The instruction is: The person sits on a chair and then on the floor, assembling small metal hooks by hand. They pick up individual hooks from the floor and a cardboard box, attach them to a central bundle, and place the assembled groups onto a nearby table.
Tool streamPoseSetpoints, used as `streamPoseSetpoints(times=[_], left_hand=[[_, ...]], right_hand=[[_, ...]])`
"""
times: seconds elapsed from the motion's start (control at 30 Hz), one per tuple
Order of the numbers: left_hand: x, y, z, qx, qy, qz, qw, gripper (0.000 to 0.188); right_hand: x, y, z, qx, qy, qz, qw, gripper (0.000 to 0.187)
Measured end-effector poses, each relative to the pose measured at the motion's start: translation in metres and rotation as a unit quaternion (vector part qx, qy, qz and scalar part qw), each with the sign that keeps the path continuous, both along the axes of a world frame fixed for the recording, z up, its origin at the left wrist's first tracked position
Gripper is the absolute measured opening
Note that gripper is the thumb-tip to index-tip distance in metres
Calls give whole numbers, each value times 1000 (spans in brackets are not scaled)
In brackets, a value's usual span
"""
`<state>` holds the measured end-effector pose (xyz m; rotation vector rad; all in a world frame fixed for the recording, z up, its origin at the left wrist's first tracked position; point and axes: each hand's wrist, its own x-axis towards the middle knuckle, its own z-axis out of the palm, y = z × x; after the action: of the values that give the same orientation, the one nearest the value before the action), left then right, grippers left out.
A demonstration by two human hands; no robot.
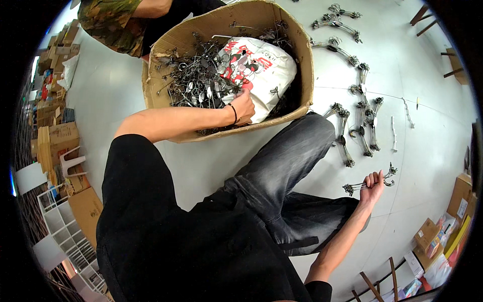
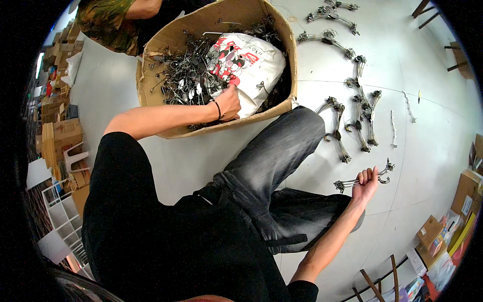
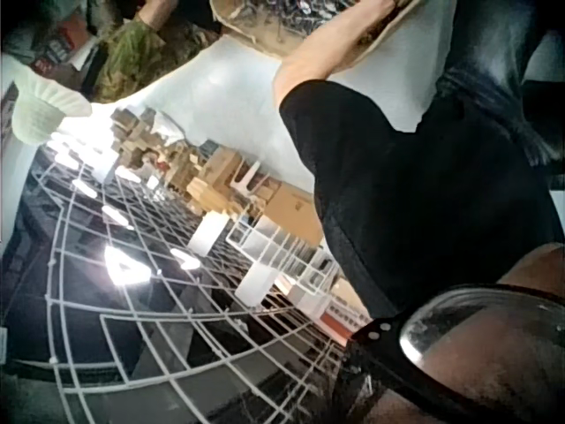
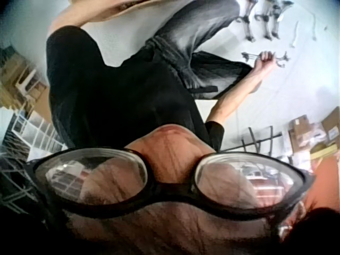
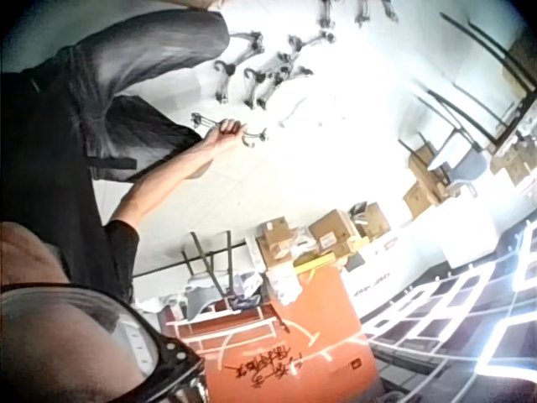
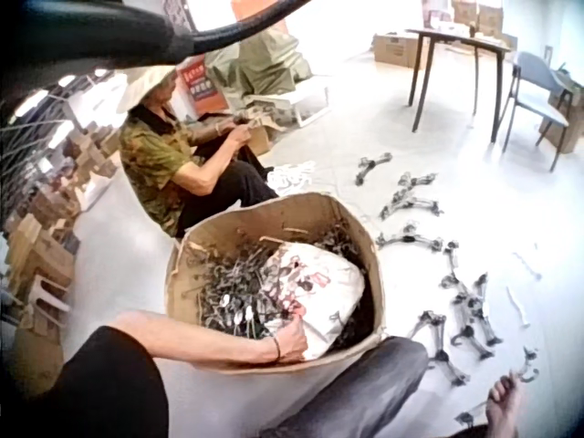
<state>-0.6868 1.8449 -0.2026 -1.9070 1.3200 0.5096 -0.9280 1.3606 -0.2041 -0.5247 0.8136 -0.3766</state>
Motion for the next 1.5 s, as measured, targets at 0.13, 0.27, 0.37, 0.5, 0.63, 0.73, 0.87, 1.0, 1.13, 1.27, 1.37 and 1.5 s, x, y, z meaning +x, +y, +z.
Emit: streamPoseSetpoints(times=[0.13, 0.27, 0.37, 0.5, 0.63, 0.73, 0.87, 1.0, 1.13, 1.27, 1.37, 1.5], left_hand=[[-6, -12, -5, 49, 4, 33, 998, 40], [-8, -18, -31, 109, -37, 65, 991, 35], [-7, -15, -43, 37, -32, 98, 994, 30], [-17, -10, -40, 14, -95, 16, 995, 30], [-6, 9, -68, -94, -43, 11, 995, 27], [8, 8, 0, -24, 27, -6, 999, 22], [27, 15, 49, -45, 14, 16, 999, 13], [58, 19, 92, -44, 86, 80, 992, 20], [80, 9, 119, -46, 85, 104, 990, 21], [100, 10, 85, -138, 116, 179, 967, 21], [89, 3, 50, -194, 110, 143, 964, 18], [53, 17, 35, -222, 59, 155, 961, 16]], right_hand=[[-4, 0, 2, 0, -20, -2, 1000, 31], [-3, 5, 7, -20, 7, -11, 1000, 31], [-7, 3, 4, -24, 6, -14, 1000, 30], [-11, -2, 1, -2, -21, -15, 1000, 32], [-8, 6, 10, -17, 1, -20, 1000, 34], [-15, 3, 2, 2, -29, -15, 999, 32], [-22, -4, 8, -20, -11, -20, 1000, 32], [-41, -17, 4, -17, -18, -32, 999, 37], [-64, -32, -10, -36, 11, -49, 998, 38], [-59, -31, -16, 9, 31, -48, 998, 39], [-53, -30, -20, 2, 34, -21, 999, 39], [-38, -17, -20, -67, 60, 9, 996, 36]])
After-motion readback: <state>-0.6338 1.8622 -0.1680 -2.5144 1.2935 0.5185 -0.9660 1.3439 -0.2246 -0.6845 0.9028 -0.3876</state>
